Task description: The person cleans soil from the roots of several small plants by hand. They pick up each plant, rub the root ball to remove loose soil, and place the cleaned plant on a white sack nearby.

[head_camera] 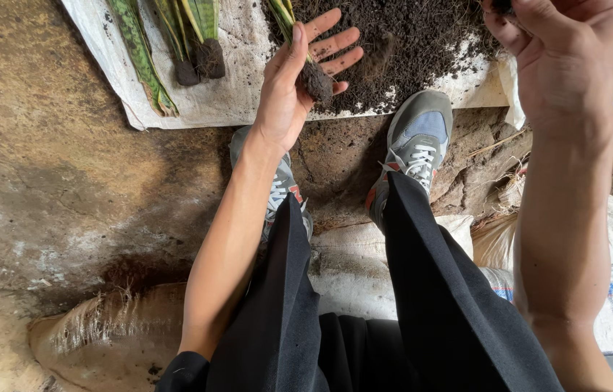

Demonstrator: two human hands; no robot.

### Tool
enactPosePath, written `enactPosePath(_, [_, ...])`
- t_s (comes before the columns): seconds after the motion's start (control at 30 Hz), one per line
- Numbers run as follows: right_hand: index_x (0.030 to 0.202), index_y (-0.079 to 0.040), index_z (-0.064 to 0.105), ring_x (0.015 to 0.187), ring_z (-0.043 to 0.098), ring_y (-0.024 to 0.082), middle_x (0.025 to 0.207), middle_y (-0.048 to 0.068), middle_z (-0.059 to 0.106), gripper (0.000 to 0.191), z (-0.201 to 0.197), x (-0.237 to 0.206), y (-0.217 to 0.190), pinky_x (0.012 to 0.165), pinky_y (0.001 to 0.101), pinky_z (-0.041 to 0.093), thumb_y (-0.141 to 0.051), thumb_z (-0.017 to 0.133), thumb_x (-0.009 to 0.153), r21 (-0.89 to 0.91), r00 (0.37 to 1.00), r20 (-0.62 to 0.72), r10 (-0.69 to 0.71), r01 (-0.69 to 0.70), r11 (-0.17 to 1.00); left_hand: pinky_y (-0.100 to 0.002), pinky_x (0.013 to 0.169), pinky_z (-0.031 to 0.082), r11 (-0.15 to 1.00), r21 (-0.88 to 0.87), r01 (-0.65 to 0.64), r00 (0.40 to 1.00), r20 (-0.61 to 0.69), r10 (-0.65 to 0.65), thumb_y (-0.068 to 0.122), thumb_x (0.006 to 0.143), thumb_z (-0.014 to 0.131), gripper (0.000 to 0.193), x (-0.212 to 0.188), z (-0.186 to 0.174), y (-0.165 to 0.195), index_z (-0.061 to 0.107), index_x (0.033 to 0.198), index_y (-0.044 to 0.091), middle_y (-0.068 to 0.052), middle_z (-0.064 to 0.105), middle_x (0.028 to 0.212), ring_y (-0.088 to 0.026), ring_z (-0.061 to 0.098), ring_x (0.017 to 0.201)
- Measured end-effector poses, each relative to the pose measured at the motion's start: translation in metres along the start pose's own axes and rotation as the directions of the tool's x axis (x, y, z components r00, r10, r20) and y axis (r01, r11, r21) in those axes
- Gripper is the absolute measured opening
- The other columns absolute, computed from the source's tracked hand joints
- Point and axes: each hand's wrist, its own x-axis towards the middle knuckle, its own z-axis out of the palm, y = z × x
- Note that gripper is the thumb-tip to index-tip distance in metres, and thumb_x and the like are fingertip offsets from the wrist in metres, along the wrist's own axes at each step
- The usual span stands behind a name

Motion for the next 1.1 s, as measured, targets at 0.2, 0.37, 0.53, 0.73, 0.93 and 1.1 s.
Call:
enactPosePath(0.2, [0.117, -0.001, 0.072, 0.093, 0.075, 0.017, 0.108, 0.014, 0.074, 0.006, 0.04, -0.012, 0.033, 0.085, 0.0289, 0.065, 0.001, 0.068, 0.113, -0.083, 0.997, 0.073, -0.019, 0.025, 0.996, -0.042, 0.097, 0.063, 0.994, -0.106, 0.037, 0.999, 0.019, -0.035, 0.052, 0.111, 0.049, 0.058, 0.0, 0.005, -0.009, 0.05, 0.154, 0.012, -0.017, 0.07, 0.139, -0.032, 0.074, 0.12])
enactPosePath(0.37, [0.122, 0.006, 0.07, 0.111, 0.074, 0.03, 0.121, 0.022, 0.072, 0.024, 0.117, -0.041, 0.072, 0.097, 0.0364, 0.063, 0.009, 0.067, 0.099, -0.679, 0.955, 0.134, -0.264, 0.282, 0.678, -0.043, 0.12, 0.056, 0.987, -0.16, 0.026, 0.999, 0.046, -0.019, 0.052, 0.109, 0.05, 0.058, 0.003, 0.009, -0.022, 0.046, 0.151, 0.012, -0.016, 0.066, 0.143, -0.026, 0.066, 0.136])
enactPosePath(0.53, [0.15, 0.011, 0.045, 0.144, 0.049, 0.043, 0.155, 0.034, 0.042, 0.05, 0.151, -0.07, 0.093, 0.117, 0.0489, 0.051, 0.008, 0.06, 0.102, -0.705, 0.933, 0.232, -0.275, 0.356, 0.614, -0.046, 0.098, 0.064, 0.947, -0.321, 0.013, 0.975, -0.205, -0.083, 0.051, 0.106, 0.054, 0.058, 0.001, 0.024, -0.033, 0.06, 0.13, -0.003, -0.025, 0.072, 0.12, -0.035, 0.075, 0.11])
enactPosePath(0.73, [0.16, 0.007, 0.009, 0.156, 0.024, 0.043, 0.165, 0.031, 0.029, 0.076, 0.145, -0.07, 0.1, 0.125, 0.0693, 0.012, 0.001, 0.058, 0.102, -0.806, 0.922, 0.345, -0.175, 0.387, 0.448, -0.041, 0.092, 0.067, 0.939, -0.336, 0.07, 0.951, -0.263, -0.165, 0.053, 0.099, 0.057, 0.06, -0.001, 0.018, -0.024, 0.065, 0.115, -0.004, -0.023, 0.074, 0.113, -0.032, 0.077, 0.102])
enactPosePath(0.93, [0.165, -0.013, -0.001, 0.16, 0.023, 0.029, 0.171, 0.016, 0.014, 0.068, 0.105, -0.059, 0.082, 0.137, 0.0489, 0.023, -0.016, 0.053, 0.124, -0.495, 0.954, 0.173, -0.243, 0.298, 0.816, -0.028, 0.048, 0.053, 0.984, -0.133, 0.116, 0.88, -0.445, -0.164, 0.056, 0.099, 0.061, 0.049, -0.004, 0.001, -0.018, 0.057, 0.08, 0.012, 0.0, 0.055, 0.068, -0.012, 0.058, 0.054])
enactPosePath(1.1, [0.167, -0.018, 0.011, 0.16, 0.033, 0.029, 0.173, 0.017, 0.026, 0.066, 0.088, -0.046, 0.08, 0.135, 0.0504, 0.027, -0.03, 0.058, 0.123, -0.558, 0.976, 0.068, -0.209, 0.211, 0.802, -0.025, 0.034, 0.038, 0.996, -0.071, 0.046, 0.931, -0.358, -0.069, 0.061, 0.099, 0.059, 0.058, -0.003, -0.002, -0.02, 0.041, 0.063, 0.019, 0.008, 0.04, 0.052, -0.006, 0.044, 0.039])
